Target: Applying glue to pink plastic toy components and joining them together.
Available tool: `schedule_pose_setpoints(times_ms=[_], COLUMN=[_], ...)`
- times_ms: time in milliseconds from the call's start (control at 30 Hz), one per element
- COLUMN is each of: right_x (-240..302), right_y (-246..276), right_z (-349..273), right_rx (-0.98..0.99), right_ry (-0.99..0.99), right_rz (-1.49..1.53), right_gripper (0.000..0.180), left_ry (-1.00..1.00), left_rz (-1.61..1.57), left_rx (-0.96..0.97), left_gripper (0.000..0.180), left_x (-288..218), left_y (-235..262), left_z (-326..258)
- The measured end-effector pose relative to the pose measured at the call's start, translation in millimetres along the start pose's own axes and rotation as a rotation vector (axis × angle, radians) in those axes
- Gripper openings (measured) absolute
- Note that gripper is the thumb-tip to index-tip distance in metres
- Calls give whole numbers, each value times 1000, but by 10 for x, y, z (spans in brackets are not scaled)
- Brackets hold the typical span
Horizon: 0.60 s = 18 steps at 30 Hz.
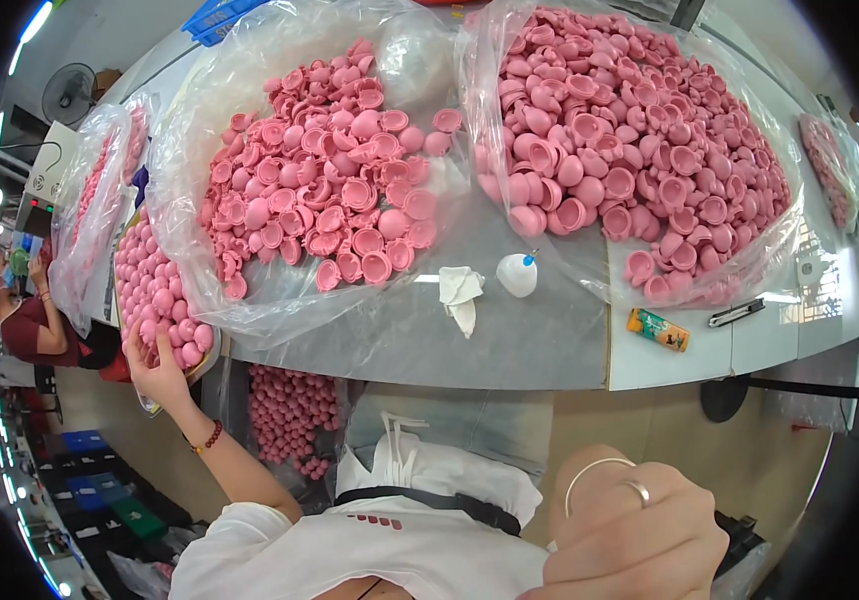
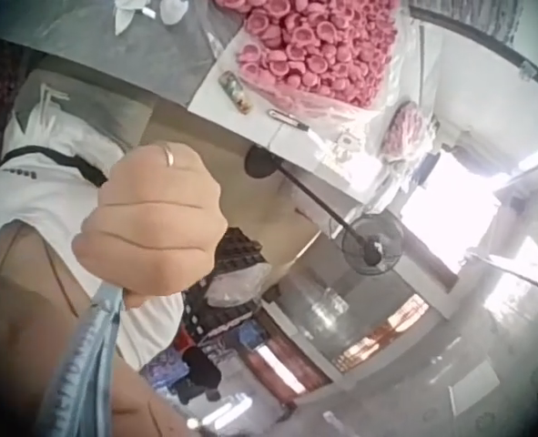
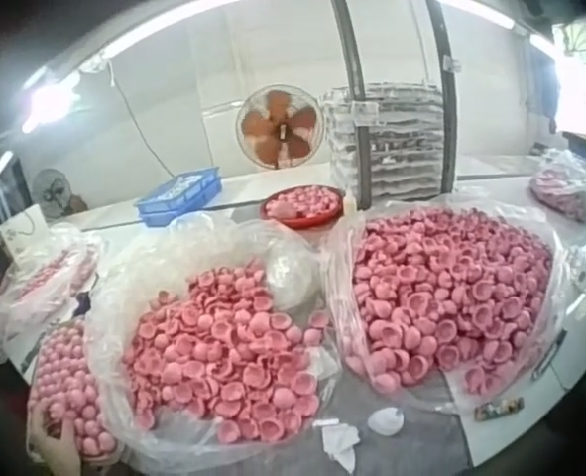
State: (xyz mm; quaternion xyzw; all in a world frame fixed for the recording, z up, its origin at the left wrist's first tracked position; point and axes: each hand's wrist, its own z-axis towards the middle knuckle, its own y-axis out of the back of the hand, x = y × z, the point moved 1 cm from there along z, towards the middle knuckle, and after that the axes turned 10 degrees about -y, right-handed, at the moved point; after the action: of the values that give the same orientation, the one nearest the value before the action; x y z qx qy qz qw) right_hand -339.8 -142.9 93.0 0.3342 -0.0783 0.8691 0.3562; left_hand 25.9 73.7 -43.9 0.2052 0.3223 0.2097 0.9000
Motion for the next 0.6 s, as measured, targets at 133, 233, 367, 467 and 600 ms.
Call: schedule_pose_setpoints(times_ms=[133, 233, 367, 467, 600], right_x=[10, -15, -25, -44, -38], right_y=[-140, -189, -258, -295, -330], right_z=[-99, -148, -206, -215, -220], right_rx=[-218, -292, -399, -449, -492], right_ry=[-14, 174, 271, 304, 350], right_rz=[-77, -180, -275, -369, -487], right_gripper=[23, 26, 29, 32, 34], left_ry=[-5, -3, 11, 8, -6], left_rz=[41, -32, 61, 70, 14], left_rx=[-2, -5, 31, 38, 20], left_gripper=[33, 32, 31, 30, 29], left_x=[38, 19, -43, -22, 12], left_y=[28, 16, 26, 12, 26], left_z=[-7, -12, -11, -16, -17])
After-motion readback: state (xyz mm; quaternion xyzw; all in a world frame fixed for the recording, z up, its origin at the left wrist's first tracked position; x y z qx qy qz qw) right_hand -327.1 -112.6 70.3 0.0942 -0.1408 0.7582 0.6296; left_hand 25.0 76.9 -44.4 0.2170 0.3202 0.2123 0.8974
